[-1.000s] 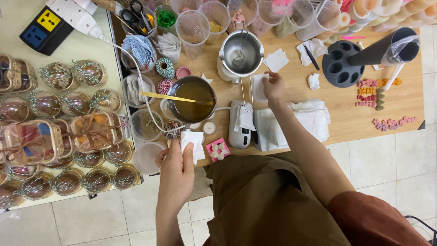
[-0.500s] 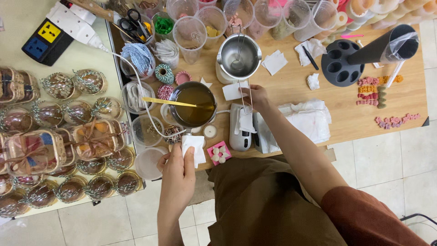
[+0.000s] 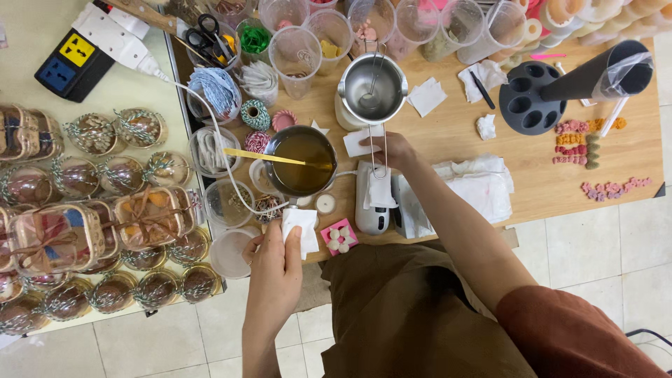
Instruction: The person wipes a spoon and a small pot with paper tissues at a workbench filled with craft molds and containers.
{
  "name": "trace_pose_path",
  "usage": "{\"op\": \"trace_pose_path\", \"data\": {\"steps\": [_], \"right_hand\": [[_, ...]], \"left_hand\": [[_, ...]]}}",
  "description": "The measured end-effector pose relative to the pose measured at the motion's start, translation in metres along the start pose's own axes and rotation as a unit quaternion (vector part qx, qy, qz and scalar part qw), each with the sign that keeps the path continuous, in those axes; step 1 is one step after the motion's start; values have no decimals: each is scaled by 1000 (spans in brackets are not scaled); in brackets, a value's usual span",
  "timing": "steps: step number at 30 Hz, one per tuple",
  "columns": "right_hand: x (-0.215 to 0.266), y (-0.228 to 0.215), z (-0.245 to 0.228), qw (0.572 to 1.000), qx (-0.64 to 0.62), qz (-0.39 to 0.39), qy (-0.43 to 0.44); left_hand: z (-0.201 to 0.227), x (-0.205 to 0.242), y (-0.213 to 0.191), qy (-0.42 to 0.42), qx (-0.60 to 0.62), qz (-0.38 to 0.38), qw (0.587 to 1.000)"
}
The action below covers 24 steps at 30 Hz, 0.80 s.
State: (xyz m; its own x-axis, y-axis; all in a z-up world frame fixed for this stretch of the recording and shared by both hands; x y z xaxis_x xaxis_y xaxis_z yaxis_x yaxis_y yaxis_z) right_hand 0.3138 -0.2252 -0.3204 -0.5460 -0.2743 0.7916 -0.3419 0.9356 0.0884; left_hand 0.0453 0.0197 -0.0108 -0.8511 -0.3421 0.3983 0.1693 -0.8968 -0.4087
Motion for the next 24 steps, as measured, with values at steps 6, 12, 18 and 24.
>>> {"op": "trace_pose_path", "data": {"steps": [6,12,18,24], "right_hand": [[38,-3,-21,996,45,69,24],[24,-21,-6,996,82,-2,-19],[-11,-28,17,999,-46,20,5],[-51,-19,33,988,-152,-21,7]], "left_hand": [[2,-3,-1,28,-13,1,1000],[2,-6,-1,16,-13,-10,1000],[4,-7,-3,11,-6,-10,1000],[-3,-8,-3,-35,-15,-20,999]]}}
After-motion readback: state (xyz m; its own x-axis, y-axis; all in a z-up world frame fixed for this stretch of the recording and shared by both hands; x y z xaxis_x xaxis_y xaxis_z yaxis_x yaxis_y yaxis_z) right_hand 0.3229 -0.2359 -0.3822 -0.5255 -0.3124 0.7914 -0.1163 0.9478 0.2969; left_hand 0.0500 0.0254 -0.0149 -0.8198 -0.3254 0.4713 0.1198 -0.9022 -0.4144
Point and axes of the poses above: each hand's wrist, its own x-axis away from the middle knuckle, its own y-axis out of the palm, z = x × y, the point moved 4 cm from there along -x, towards the middle knuckle, and after that the axes turned 5 degrees about x, right-handed, at the moved point
